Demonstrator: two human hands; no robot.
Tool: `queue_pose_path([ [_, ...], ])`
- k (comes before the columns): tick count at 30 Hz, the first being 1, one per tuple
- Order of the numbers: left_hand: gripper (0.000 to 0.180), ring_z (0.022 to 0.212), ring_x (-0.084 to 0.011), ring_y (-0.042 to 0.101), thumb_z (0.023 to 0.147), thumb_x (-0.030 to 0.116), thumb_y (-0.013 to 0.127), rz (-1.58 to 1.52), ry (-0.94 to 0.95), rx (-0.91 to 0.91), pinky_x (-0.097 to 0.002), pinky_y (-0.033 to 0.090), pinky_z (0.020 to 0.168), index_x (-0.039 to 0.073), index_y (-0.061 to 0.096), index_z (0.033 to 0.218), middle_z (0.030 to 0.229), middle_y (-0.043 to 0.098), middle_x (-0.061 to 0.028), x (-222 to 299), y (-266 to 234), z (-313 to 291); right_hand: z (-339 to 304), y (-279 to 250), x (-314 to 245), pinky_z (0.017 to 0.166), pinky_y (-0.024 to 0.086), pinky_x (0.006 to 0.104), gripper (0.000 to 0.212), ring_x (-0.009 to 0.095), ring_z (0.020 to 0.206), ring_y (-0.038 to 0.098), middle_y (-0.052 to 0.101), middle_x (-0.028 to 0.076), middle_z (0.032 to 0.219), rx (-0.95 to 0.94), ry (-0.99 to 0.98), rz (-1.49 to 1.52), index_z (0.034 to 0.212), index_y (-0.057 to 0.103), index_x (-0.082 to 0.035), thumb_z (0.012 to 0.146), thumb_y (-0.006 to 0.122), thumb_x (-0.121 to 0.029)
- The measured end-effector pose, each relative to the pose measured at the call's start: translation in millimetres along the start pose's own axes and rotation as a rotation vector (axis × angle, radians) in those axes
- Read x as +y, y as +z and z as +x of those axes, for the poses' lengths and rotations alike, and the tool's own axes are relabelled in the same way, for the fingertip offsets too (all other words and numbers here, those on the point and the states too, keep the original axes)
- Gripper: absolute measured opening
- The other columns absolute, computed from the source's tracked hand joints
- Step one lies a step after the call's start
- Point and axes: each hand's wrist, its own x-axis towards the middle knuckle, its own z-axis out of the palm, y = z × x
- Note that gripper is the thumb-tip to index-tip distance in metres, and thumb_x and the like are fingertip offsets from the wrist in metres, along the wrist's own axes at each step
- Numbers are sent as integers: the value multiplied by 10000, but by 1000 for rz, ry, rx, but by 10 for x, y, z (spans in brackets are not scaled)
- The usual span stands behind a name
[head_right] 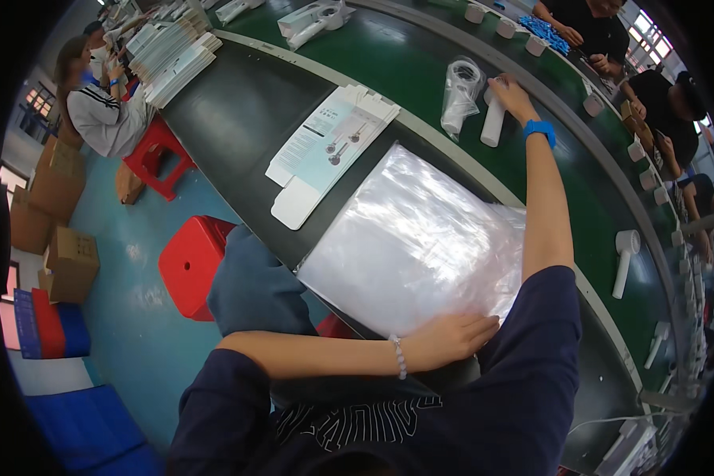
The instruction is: Packaging small white hair dryers into white boxes on an assembly line.
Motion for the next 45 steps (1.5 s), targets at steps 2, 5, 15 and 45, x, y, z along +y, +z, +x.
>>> queue_pose_path([
  [2,379,895,-223,588,752,101,543,46,-71,-28,-287,497,715,-24,573,1109,1004,597,-127,-19,-41,0,-129,-18,-316,871,436,357,547,303,1060,561,588,183,1162,-40,103,8,1214,520,-15,865,540,-436],
  [5,323,800,-211,582,743,101,554,41,-103,-113,-288,491,682,17,571,1054,852,575,-81,27,-33,58,-152,-252,-124,807,445,300,503,256,1015,573,601,148,1121,61,92,78,1177,541,-15,833,614,-373],
  [15,231,749,-192,554,721,111,575,279,-102,-60,-285,463,658,62,534,943,735,518,-44,131,-187,74,-1074,-623,-726,634,349,229,221,58,712,440,479,-35,769,183,41,928,805,514,-134,884,631,-304],
  [45,124,779,-342,571,762,-30,499,-279,-229,14,-416,472,719,6,561,863,809,561,-159,31,-277,73,-2025,-947,-1294,1016,397,406,458,239,1138,508,546,120,1196,-33,62,1261,1237,488,9,902,605,-281],
])
